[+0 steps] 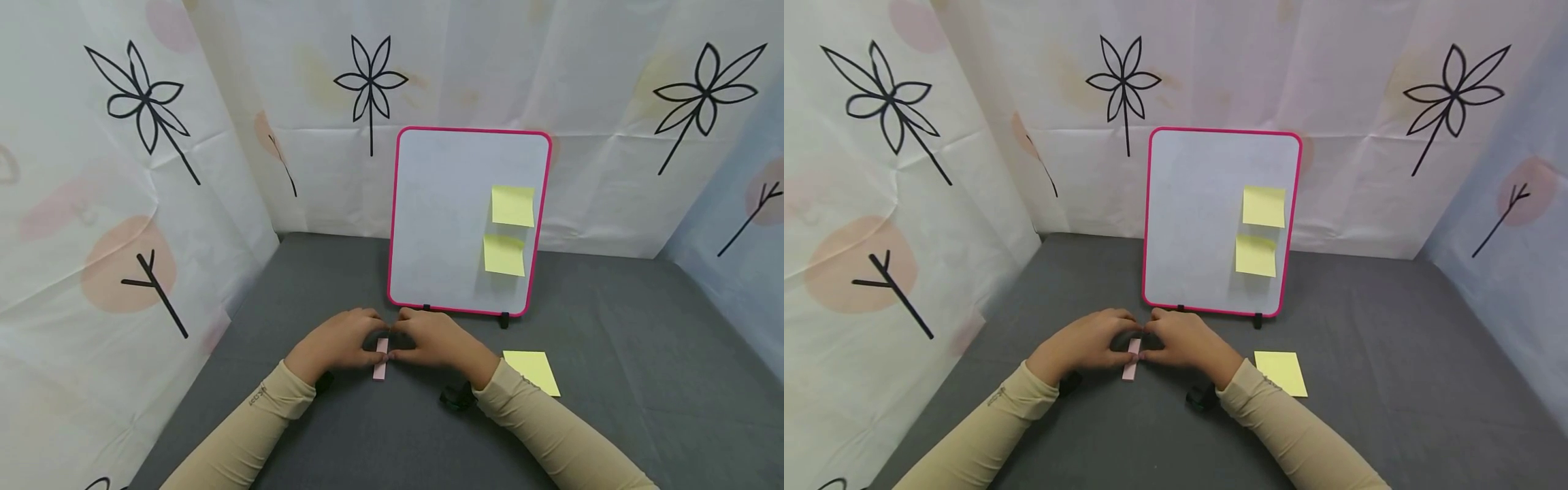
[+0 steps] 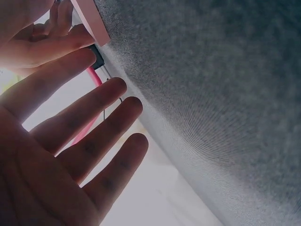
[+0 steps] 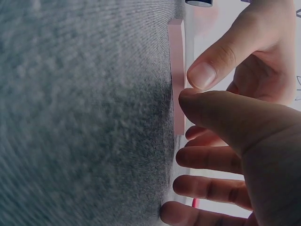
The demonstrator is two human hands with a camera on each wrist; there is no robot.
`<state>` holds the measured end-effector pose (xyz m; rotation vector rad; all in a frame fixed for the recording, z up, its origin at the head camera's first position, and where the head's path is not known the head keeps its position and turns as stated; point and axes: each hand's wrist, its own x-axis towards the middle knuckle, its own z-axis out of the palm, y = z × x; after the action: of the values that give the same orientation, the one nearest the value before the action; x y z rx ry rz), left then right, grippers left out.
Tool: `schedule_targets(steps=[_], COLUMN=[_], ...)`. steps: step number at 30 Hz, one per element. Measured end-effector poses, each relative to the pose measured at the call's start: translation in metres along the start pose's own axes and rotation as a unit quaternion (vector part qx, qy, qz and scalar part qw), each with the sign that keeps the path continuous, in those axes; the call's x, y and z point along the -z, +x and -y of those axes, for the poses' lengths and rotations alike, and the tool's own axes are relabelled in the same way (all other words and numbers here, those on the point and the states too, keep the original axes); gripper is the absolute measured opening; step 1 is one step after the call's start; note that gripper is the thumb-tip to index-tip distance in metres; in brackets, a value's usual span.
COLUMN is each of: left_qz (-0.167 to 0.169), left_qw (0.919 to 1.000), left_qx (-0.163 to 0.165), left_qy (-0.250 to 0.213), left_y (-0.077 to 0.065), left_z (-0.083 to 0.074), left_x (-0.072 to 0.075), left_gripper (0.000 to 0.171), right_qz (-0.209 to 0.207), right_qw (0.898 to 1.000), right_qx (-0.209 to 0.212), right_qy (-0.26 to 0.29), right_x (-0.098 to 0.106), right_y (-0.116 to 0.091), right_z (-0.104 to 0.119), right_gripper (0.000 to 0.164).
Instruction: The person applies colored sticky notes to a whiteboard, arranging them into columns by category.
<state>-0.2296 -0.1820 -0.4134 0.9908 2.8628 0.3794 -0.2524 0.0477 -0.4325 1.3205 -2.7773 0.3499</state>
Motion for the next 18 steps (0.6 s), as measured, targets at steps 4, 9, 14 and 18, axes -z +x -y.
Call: schedule_targets(steps=[4,9,14,18], left_qz=[0.0,0.005,0.009,0.007], left_qw=[1.0,0.9998,0.9997,0.9997], left_qx=[-0.005,-0.011,-0.009,-0.009], left_qy=[-0.006,-0.014,-0.022,-0.022], left_y=[0.0,-0.0001,-0.0003,0.0], left_z=[-0.0005,-0.0006,-0.0013,-0.0006], left_x=[0.0009,0.0011,0.0006,0.0005], left_gripper=[0.041,0.033,0.031,0.031], right_qz=[0.0,0.009,0.015,0.014], right_qw=[1.0,1.0,1.0,1.0], right_qx=[0.004,0.009,0.01,0.012], right_qy=[0.001,0.006,-0.002,-0.004], right_x=[-0.0001,0.0003,-0.0015,-0.0012], right_y=[-0.0001,0.0009,0.0018,0.0017], right_z=[0.0015,0.0033,0.0032,0.0035], right_gripper=[0.039,0.036,0.034,0.034])
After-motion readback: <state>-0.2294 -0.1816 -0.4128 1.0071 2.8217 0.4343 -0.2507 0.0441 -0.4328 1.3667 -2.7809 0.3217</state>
